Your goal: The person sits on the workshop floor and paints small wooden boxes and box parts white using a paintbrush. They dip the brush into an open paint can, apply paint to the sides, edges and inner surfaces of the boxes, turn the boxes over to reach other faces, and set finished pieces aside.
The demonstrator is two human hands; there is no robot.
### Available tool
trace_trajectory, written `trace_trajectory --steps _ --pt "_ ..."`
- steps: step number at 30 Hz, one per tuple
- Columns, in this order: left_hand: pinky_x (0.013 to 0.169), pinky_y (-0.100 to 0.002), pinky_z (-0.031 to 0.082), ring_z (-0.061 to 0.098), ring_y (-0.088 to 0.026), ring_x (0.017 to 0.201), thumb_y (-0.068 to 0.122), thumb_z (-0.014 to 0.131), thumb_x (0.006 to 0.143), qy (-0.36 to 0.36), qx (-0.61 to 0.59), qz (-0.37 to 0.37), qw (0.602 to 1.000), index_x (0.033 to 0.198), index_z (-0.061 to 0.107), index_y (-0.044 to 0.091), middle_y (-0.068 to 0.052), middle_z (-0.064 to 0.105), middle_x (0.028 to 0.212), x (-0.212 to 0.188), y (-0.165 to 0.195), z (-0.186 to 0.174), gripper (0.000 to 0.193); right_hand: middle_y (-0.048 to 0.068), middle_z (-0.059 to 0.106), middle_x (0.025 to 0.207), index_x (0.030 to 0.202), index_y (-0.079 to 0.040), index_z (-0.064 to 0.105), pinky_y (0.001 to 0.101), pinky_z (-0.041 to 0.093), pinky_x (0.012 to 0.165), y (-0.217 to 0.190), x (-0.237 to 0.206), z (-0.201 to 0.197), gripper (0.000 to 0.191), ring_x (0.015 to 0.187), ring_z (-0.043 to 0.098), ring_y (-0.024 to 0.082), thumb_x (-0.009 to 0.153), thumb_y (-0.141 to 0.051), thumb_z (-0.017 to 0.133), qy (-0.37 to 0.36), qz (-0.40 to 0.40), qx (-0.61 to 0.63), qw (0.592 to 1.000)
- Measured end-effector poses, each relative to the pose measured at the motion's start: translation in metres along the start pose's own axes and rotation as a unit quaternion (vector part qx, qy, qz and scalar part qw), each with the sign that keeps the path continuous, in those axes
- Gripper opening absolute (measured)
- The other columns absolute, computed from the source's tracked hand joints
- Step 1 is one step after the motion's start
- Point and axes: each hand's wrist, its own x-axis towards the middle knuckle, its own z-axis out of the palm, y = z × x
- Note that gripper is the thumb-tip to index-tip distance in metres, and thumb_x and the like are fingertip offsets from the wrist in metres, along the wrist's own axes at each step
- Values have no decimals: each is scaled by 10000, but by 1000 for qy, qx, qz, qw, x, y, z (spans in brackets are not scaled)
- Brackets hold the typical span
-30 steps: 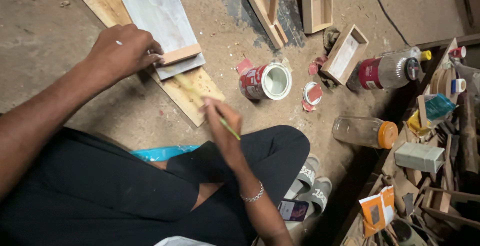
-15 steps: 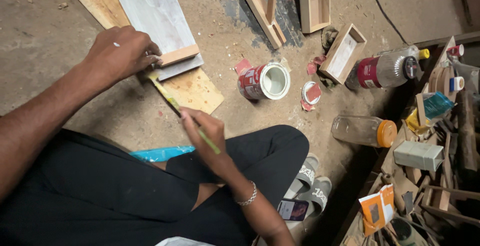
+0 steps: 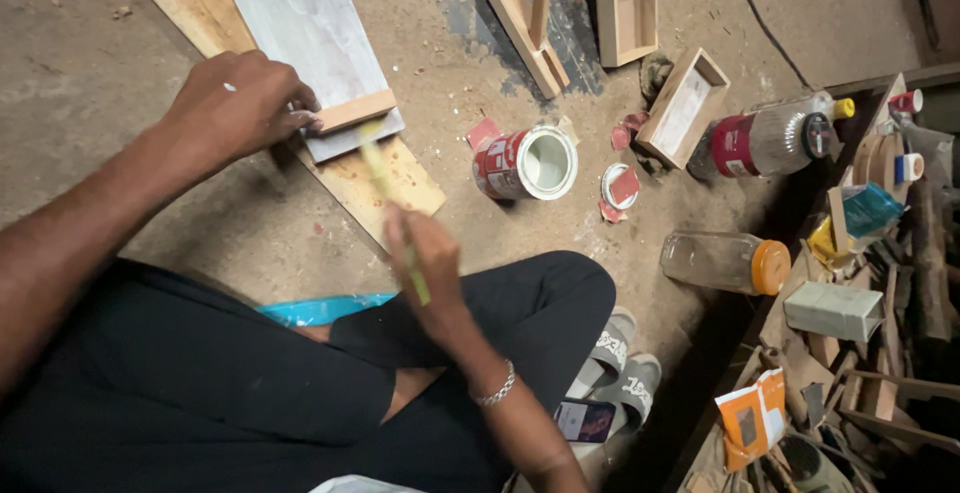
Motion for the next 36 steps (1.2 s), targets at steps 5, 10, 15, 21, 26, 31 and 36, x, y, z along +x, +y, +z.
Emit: trace_trajectory --steps 5,10,15,21,26,31,36 --pt "789 -455 565 720 -324 919 322 740 898 33 1 42 999 1042 821 161 -112 762 933 -1 3 -1 231 135 743 864 1148 21 729 316 559 661 -15 -3 -6 181 734 698 169 1029 -88 648 -45 131 220 966" --pt "731 -445 545 680 -302 911 416 767 839 51 49 55 996 1069 784 123 -107 729 965 5 8 7 373 80 752 961 1184 -1 722 274 566 723 3 28 -36 212 846 726 106 1070 -134 602 89 81 60 991" --pt "754 -406 517 645 -260 958 379 761 861 111 119 106 981 974 766 127 -64 720 982 2 15 8 277 44 732 845 1183 -11 739 239 527 602 9 40 -57 227 689 645 71 1012 -129 650 131 226 114 959" --pt "765 -384 469 634 -229 951 297 750 866 101 148 92 980 1012 780 191 -11 729 994 -2 20 -13 183 67 753 897 1187 17 732 243 544 652 28 35 -64 219 749 675 94 1014 -103 672 202 206 215 933" --pt "839 -356 451 620 -199 1044 312 754 762 123 211 179 953 1017 762 223 49 710 1019 -5 31 -31 271 78 720 921 1137 46 710 261 563 730 42 24 -92 178 794 663 118 1067 -103 641 338 120 173 917" --pt "873 -348 446 609 -187 1060 291 755 783 129 228 188 946 1075 744 247 64 694 1051 7 35 -42 295 78 714 921 1049 31 685 294 539 760 56 19 -147 214 792 646 127 1110 -166 628 484 72 54 871" --pt "927 -362 465 610 -211 1129 267 744 789 120 223 174 952 1090 738 234 58 706 1074 16 37 -29 303 66 664 768 915 30 725 314 432 614 91 22 -164 235 665 567 135 1036 -171 707 445 119 -95 883"
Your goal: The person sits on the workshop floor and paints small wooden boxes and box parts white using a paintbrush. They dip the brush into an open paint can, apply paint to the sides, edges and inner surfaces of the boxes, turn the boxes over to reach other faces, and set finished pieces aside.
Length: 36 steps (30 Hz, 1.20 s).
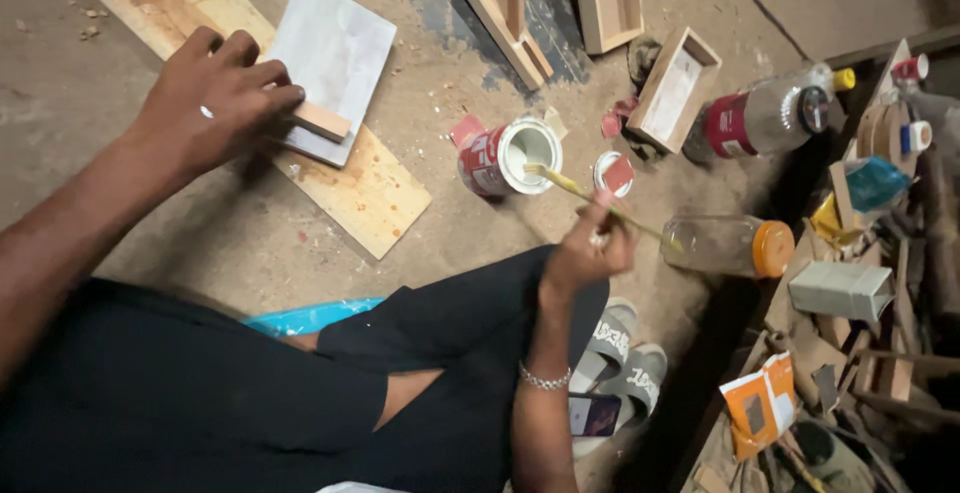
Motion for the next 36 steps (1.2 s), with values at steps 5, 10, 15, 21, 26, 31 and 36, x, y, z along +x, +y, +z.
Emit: trace_trajectory --steps 5,10,15,21,26,31,36 --pt "941 -392 491 615 -274 1149 221 710 732 49 -73 38 995 1136 712 97 -76 700 1176 17 23 19 423 73 657 751 809 3 733 330 383 586 21 9 10 256 619 553 155 1008 -156 722 -86 -17 -58 994" --pt "878 -374 530 630 -262 1055 106 666 842 11 -87 45 995 1099 673 57 -80 671 1086 16 41 22 262 54 658 712 788 1 735 328 365 568 15 8 7 252 583 528 145 992 -148 730 -109 4 -63 992" --pt "801 -383 560 641 -266 1013 84 665 828 11 -82 46 996 1060 656 48 -88 650 1013 3 40 12 235 52 667 686 800 0 735 321 379 589 9 1 -1 253 588 497 136 1006 -148 726 -100 4 -52 994" --pt "825 -495 516 571 -409 1097 79 690 861 55 -222 -214 950 1127 526 -32 -211 538 1106 -19 51 14 331 25 710 692 853 2 742 296 372 550 15 1 -4 229 572 502 87 1002 -169 709 -97 62 -20 993" --pt "930 -586 437 500 -518 1141 94 650 966 194 -302 -350 865 1284 393 -104 -313 441 1221 -23 65 38 455 32 698 705 859 0 760 288 372 558 14 -1 -3 234 592 500 85 1013 -171 716 -95 53 -23 994" --pt "926 -586 445 513 -525 1144 105 648 958 192 -336 -390 836 1302 394 -102 -321 456 1244 -29 72 48 475 33 727 739 982 -6 778 293 367 542 4 -3 -1 180 586 518 98 1009 -169 705 -107 58 -31 992" --pt "834 -562 469 575 -497 1022 178 707 977 152 -380 -384 828 1281 380 -105 -317 489 1169 -27 90 43 528 71 735 826 998 -9 780 310 399 537 -5 -2 2 161 630 609 128 1001 -161 723 -118 13 -68 991"
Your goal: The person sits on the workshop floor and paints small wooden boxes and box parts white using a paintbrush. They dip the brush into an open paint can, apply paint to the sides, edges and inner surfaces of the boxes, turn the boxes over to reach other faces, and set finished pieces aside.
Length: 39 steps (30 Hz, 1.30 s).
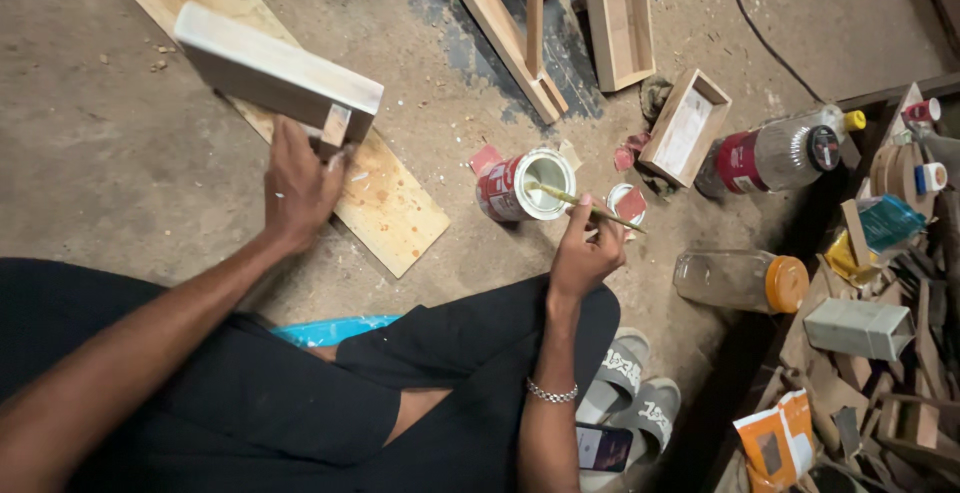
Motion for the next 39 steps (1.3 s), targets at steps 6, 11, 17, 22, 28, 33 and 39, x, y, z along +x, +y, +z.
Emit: trace_trajectory --steps 6,11,17,22,28,33,39 --pt "794 -512 494 605 -486 985 89 803 863 -6 -22 -51 998 1182 406 -67 -278 527 1121 -14 15 9 533 66 744 842 1042 -1 765 300 426 560 -3 -2 -2 175 659 634 119 1014 -165 709 -7 2 22 1000" --pt "828 -509 485 607 -465 978 107 840 847 35 -44 -47 997 1157 445 -54 -269 550 1091 -29 16 15 527 56 746 801 1035 0 772 302 396 546 0 -2 -3 177 635 626 116 1006 -163 708 -18 19 20 999" --pt "837 -482 497 625 -423 988 99 832 863 40 -69 -65 995 1124 472 -60 -256 592 1091 -44 8 21 472 48 742 802 1013 -11 775 298 392 542 6 -2 -3 174 634 619 109 1011 -169 702 -22 19 26 999" --pt "793 -461 524 673 -369 915 154 846 865 58 -104 -111 987 1071 515 -48 -220 637 1020 -40 10 23 438 38 749 769 998 -10 786 314 380 552 8 -4 -2 180 623 607 117 1008 -168 702 -18 7 1 1000" --pt "818 -462 533 680 -375 954 170 840 883 37 -91 -108 989 1118 557 -50 -226 650 1060 -44 4 22 429 73 731 797 949 -5 789 321 384 560 9 -6 -2 185 634 594 139 1013 -164 721 -9 7 -3 1000" --pt "880 -508 497 625 -467 1043 185 826 860 13 -44 -72 996 1218 540 -117 -310 613 1148 -50 -12 32 549 81 745 830 1016 -4 775 312 455 579 15 -7 3 177 678 656 133 996 -166 706 -17 12 21 1000" --pt "888 -513 514 632 -471 1032 474 813 842 -250 107 -107 956 1068 587 -107 -320 637 1040 -43 0 15 663 85 745 823 1035 -28 783 317 517 661 20 1 9 151 690 661 158 987 -160 727 -72 -29 3 997"
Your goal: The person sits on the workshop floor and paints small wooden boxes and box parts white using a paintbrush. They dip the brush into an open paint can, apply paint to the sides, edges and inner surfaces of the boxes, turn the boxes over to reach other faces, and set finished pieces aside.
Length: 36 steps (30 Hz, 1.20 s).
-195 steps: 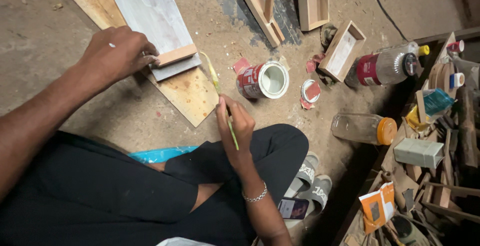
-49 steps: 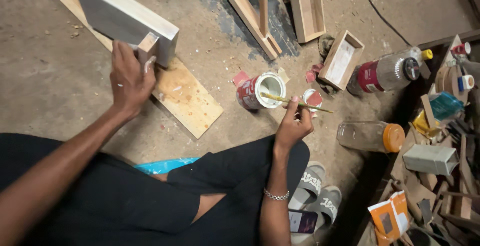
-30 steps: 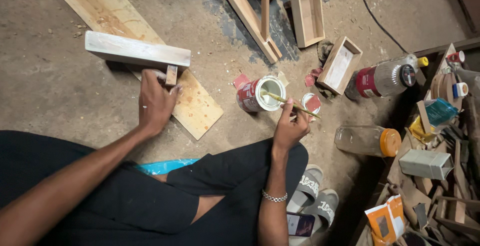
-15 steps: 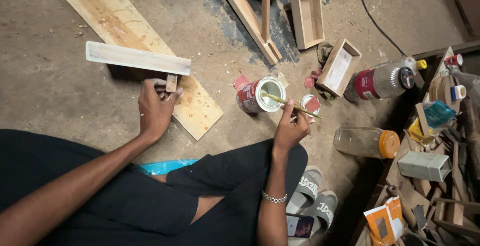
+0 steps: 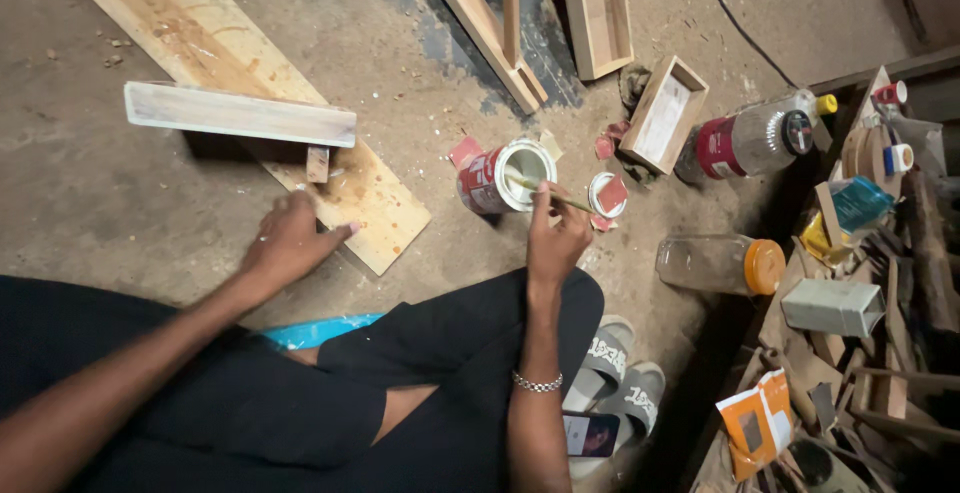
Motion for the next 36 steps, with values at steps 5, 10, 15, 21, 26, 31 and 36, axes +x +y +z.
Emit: trace_trajectory --steps 5,10,15,21,26,31,36 --pt "824 -519 552 693 -380 970 469 709 866 -69 212 88 971 991 694 79 -170 718 997 -12 0 -62 410 64 760 808 1000 -30 775 322 428 623 -8 -2 -14 133 688 615 159 1001 -147 714 104 2 -1 995" --pt "873 -480 536 679 -346 1021 421 800 770 77 192 176 962 1165 712 87 -153 702 1092 34 -61 -160 526 58 729 827 971 -28 778 316 446 684 -15 -9 -16 135 753 598 130 1021 -138 717 115 -37 -13 993" --pt "989 -409 472 602 -304 1124 677 845 636 222 352 248 875 1330 639 55 -151 652 1237 54 -121 -208 955 66 734 786 925 1 779 339 350 604 -22 -18 -13 162 670 560 142 1010 -120 712 129 15 6 992" --pt "1020 -469 444 556 -368 1213 535 782 751 197 303 225 905 1413 620 51 -199 612 1273 29 -107 -211 836 60 744 797 979 16 762 317 406 639 -43 -35 -9 198 668 595 114 1050 -148 677 142 51 72 986" --pt "1063 -481 395 536 -354 1300 493 710 914 233 266 226 907 1415 611 56 -189 604 1333 8 -86 -206 672 79 742 775 968 30 770 323 375 593 -50 -40 -4 206 646 580 133 1024 -153 694 119 6 16 993" --pt "1027 -490 339 531 -364 1248 430 679 976 233 213 229 921 1393 643 63 -174 621 1299 3 -92 -208 557 86 729 767 918 5 794 350 375 608 -52 -42 2 193 664 555 152 1028 -128 708 108 -20 -27 994" --pt "1098 -507 301 513 -357 1307 481 675 1019 237 179 241 924 1357 647 66 -171 609 1278 4 -106 -206 536 102 763 894 1014 8 738 355 450 692 -83 -52 -5 64 763 602 186 1052 -39 716 161 -89 -3 983"
